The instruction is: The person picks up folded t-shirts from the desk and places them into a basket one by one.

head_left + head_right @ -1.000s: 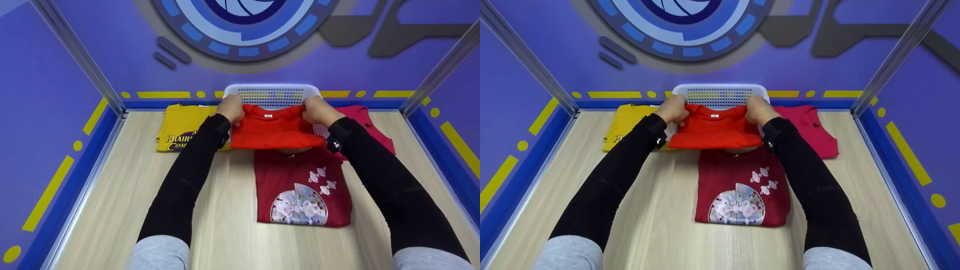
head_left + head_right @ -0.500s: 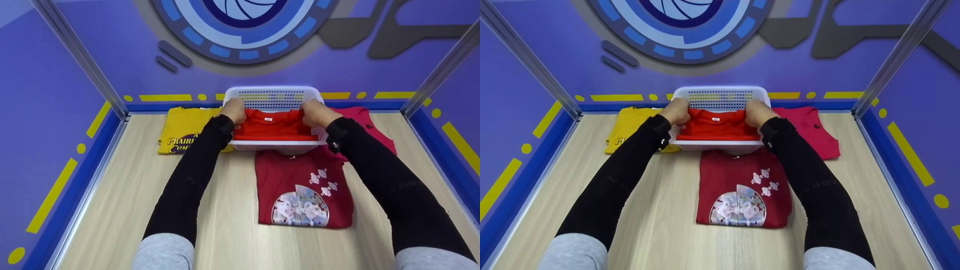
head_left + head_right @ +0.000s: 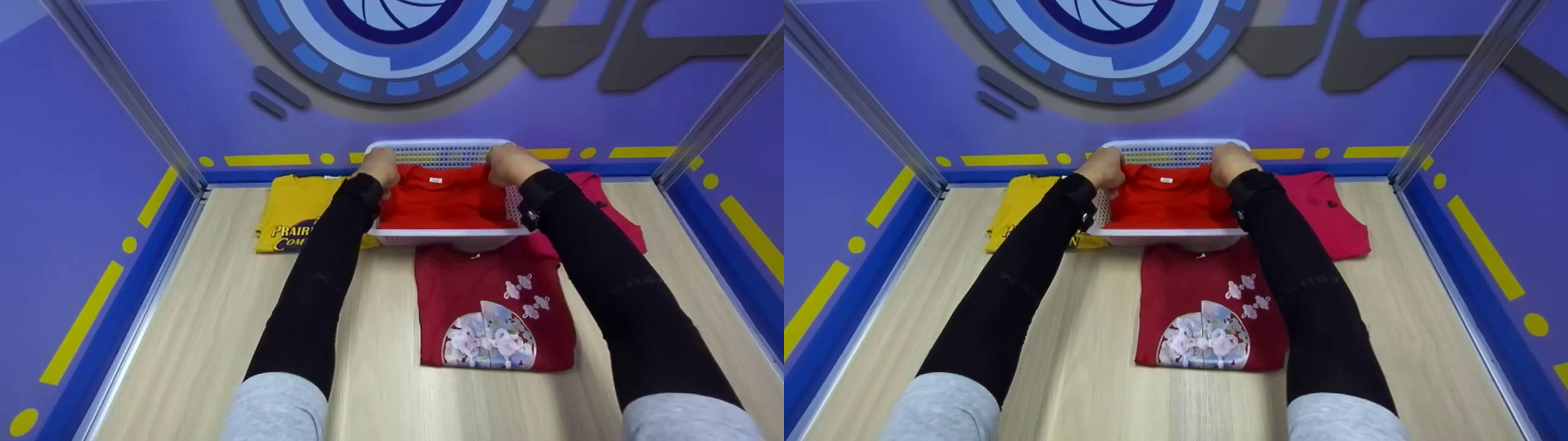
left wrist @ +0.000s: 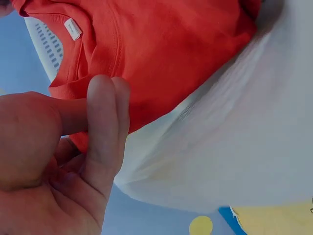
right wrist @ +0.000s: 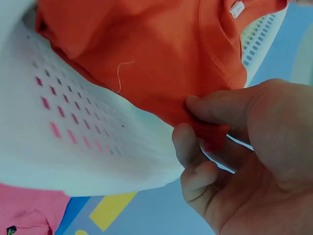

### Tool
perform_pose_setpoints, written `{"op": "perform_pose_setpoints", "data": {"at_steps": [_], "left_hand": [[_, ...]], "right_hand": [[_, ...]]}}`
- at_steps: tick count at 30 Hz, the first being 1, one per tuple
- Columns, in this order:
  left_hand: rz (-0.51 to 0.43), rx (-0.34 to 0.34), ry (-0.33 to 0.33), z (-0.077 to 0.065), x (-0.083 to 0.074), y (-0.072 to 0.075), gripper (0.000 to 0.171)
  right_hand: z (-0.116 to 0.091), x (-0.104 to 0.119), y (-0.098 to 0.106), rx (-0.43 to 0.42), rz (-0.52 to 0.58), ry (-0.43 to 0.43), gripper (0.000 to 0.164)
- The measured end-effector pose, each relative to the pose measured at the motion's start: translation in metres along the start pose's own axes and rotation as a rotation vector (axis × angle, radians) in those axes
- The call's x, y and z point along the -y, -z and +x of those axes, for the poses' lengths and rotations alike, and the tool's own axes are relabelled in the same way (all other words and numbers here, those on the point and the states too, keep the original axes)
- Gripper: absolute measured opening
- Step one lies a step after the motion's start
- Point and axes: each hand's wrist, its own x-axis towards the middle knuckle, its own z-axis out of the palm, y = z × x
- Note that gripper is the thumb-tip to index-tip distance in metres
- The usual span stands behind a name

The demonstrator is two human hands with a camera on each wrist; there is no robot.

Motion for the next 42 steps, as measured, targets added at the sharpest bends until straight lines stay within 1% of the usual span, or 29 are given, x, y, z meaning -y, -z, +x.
{"op": "perform_pose_setpoints", "data": {"at_steps": [1,2,4,5,6,7,8,10,12,14,15,17,19,20,21,23,24,26,27,28,30,31,32,34,35,36,38,40,42], "left_hand": [[0.004,-0.019,0.002,0.01,0.004,-0.004,0.013],[0.002,-0.033,0.01,0.015,0.004,-0.006,0.013],[-0.024,-0.067,0.013,0.016,0.006,-0.007,0.013],[-0.039,-0.086,0.012,0.019,0.007,-0.01,0.015],[-0.044,-0.094,0.024,0.002,-0.002,-0.005,0.018],[-0.056,-0.096,0.032,-0.003,-0.005,-0.003,0.021],[-0.07,-0.096,0.039,-0.012,-0.01,0.001,0.026],[-0.081,-0.101,0.055,-0.019,-0.016,0.004,0.032],[-0.069,-0.106,0.076,-0.018,-0.018,0.006,0.036],[-0.048,-0.128,0.085,0.01,-0.008,-0.006,0.041],[-0.045,-0.129,0.085,0.029,0.0,-0.013,0.046],[-0.036,-0.142,0.076,0.07,0.018,-0.029,0.059],[-0.03,-0.164,0.047,0.113,0.037,-0.048,0.072],[-0.037,-0.157,0.036,0.122,0.041,-0.05,0.077],[-0.042,-0.169,0.018,0.127,0.044,-0.052,0.079],[-0.026,-0.193,-0.002,0.115,0.039,-0.047,0.076],[-0.021,-0.187,-0.009,0.099,0.031,-0.039,0.071],[-0.034,-0.16,-0.033,0.055,0.011,-0.02,0.056],[-0.025,-0.144,-0.051,0.031,0.001,-0.01,0.047],[-0.008,-0.104,-0.073,0.008,-0.008,-0.001,0.038],[0.002,0.014,-0.124,-0.033,-0.021,0.013,0.031],[0.018,0.061,-0.151,-0.046,-0.025,0.015,0.028],[0.047,0.111,-0.178,-0.057,-0.027,0.016,0.027],[0.086,0.202,-0.216,-0.072,-0.028,0.013,0.027],[0.094,0.236,-0.222,-0.078,-0.028,0.011,0.027],[0.101,0.254,-0.228,-0.08,-0.028,0.007,0.027],[0.104,0.28,-0.233,-0.083,-0.025,-0.003,0.031],[0.106,0.303,-0.222,-0.084,-0.024,-0.012,0.042],[0.11,0.331,-0.213,-0.085,-0.024,-0.016,0.052]], "right_hand": [[0.001,0.0,0.001,-0.002,0.022,-0.016,0.027],[0.002,0.0,0.001,-0.01,0.04,-0.031,0.027],[0.006,0.0,-0.001,-0.031,0.078,-0.058,0.028],[0.008,0.0,-0.002,-0.044,0.093,-0.068,0.029],[0.01,-0.001,-0.003,-0.061,0.103,-0.074,0.03],[0.012,-0.001,-0.005,-0.078,0.114,-0.08,0.031],[0.014,-0.002,-0.006,-0.092,0.122,-0.084,0.032],[0.017,-0.004,-0.008,-0.117,0.144,-0.097,0.035],[0.021,-0.005,-0.01,-0.141,0.166,-0.106,0.038],[0.022,-0.007,-0.012,-0.158,0.189,-0.116,0.041],[0.023,-0.007,-0.013,-0.165,0.198,-0.121,0.041],[0.025,-0.008,-0.014,-0.179,0.205,-0.129,0.042],[0.025,-0.008,-0.015,-0.208,0.204,-0.134,0.042],[0.025,-0.008,-0.015,-0.227,0.205,-0.132,0.041],[0.025,-0.009,-0.015,-0.245,0.207,-0.129,0.039],[0.022,-0.009,-0.015,-0.278,0.207,-0.108,0.034],[0.02,-0.01,-0.014,-0.289,0.205,-0.089,0.03],[0.015,-0.01,-0.013,-0.274,0.182,-0.036,0.024],[0.012,-0.011,-0.012,-0.242,0.164,0.002,0.022],[0.008,-0.011,-0.012,-0.204,0.155,0.046,0.022],[0.0,-0.011,-0.014,-0.098,0.142,0.139,0.024],[-0.004,-0.011,-0.016,-0.036,0.145,0.179,0.024],[-0.008,-0.011,-0.019,0.026,0.152,0.215,0.024],[-0.016,-0.011,-0.025,0.121,0.169,0.271,0.024],[-0.019,-0.011,-0.029,0.152,0.161,0.288,0.024],[-0.021,-0.01,-0.034,0.174,0.153,0.298,0.023],[-0.025,-0.009,-0.042,0.191,0.12,0.326,0.024],[-0.026,-0.008,-0.05,0.194,0.078,0.348,0.024],[-0.025,-0.008,-0.055,0.193,0.05,0.365,0.025]]}}
